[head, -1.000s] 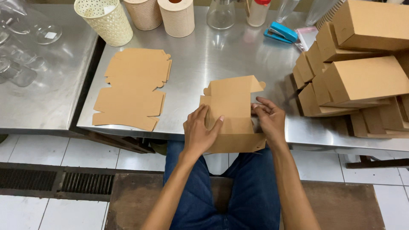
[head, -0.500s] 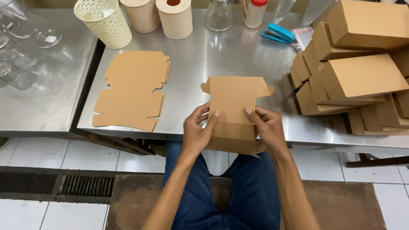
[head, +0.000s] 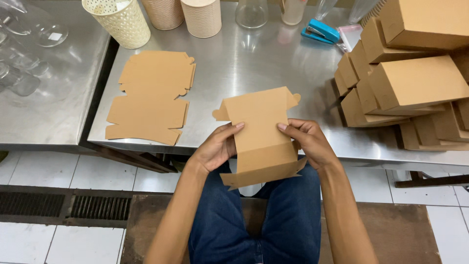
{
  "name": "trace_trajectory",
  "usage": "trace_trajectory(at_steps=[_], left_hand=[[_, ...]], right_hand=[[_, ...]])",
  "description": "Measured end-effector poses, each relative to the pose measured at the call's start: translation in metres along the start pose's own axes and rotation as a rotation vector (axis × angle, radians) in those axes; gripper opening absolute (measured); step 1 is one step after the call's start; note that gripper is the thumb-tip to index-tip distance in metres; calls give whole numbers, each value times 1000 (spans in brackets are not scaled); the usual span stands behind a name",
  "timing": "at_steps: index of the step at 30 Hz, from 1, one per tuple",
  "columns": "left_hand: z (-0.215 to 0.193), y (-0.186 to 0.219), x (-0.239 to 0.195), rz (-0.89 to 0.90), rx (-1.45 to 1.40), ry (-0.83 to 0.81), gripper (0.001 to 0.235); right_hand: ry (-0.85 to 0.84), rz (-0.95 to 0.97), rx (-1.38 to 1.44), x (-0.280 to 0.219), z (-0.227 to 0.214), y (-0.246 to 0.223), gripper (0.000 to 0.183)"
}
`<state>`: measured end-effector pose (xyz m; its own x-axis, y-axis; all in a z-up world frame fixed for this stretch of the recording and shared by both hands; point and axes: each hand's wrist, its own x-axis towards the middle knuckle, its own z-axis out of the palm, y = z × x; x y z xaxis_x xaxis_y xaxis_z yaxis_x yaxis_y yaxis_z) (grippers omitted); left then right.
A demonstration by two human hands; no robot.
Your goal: The person folds flat cardboard box blanks into assembled boxes by hand, creasing flaps and tucking tabs to form the sides and bottom. The person handles each blank one at a time and places the finished boxes into a growing stack on the right.
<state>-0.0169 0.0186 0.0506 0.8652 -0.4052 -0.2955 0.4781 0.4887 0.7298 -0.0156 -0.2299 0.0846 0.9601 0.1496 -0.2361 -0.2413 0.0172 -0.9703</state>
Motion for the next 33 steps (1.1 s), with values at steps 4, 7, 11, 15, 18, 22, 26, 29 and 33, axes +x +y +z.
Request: trace_trajectory(at_steps=[4, 7, 11, 15, 18, 22, 26, 29, 33], left_hand=[[-10, -9, 6, -38, 32, -33, 48], [-15, -9, 10, -28, 54, -71, 60], [-7, -2, 10, -23, 6, 10, 61], [0, 2, 8, -21, -28, 126, 57], [12, 15, -1, 19, -18, 144, 49], [14, 35, -5, 105, 90, 241, 50], [8, 42, -1, 210, 223, 327, 56], [12, 52, -4, 246, 254, 343, 57], [27, 83, -6, 362, 375, 283, 68]], right_hand=[[-50, 11, 9, -14, 16, -35, 24], [-105, 16, -10, -12, 12, -35, 29], [-203, 13, 84, 0, 3, -11, 26], [-321, 2, 309, 24, -14, 32, 37], [-322, -4, 332, 20, -4, 27, 48], [-211, -36, 192, 22, 0, 11, 45], [5, -137, -42, 16, 5, 0, 44], [81, -139, 4, 18, -4, 5, 34], [145, -228, 22, 22, -12, -19, 27]])
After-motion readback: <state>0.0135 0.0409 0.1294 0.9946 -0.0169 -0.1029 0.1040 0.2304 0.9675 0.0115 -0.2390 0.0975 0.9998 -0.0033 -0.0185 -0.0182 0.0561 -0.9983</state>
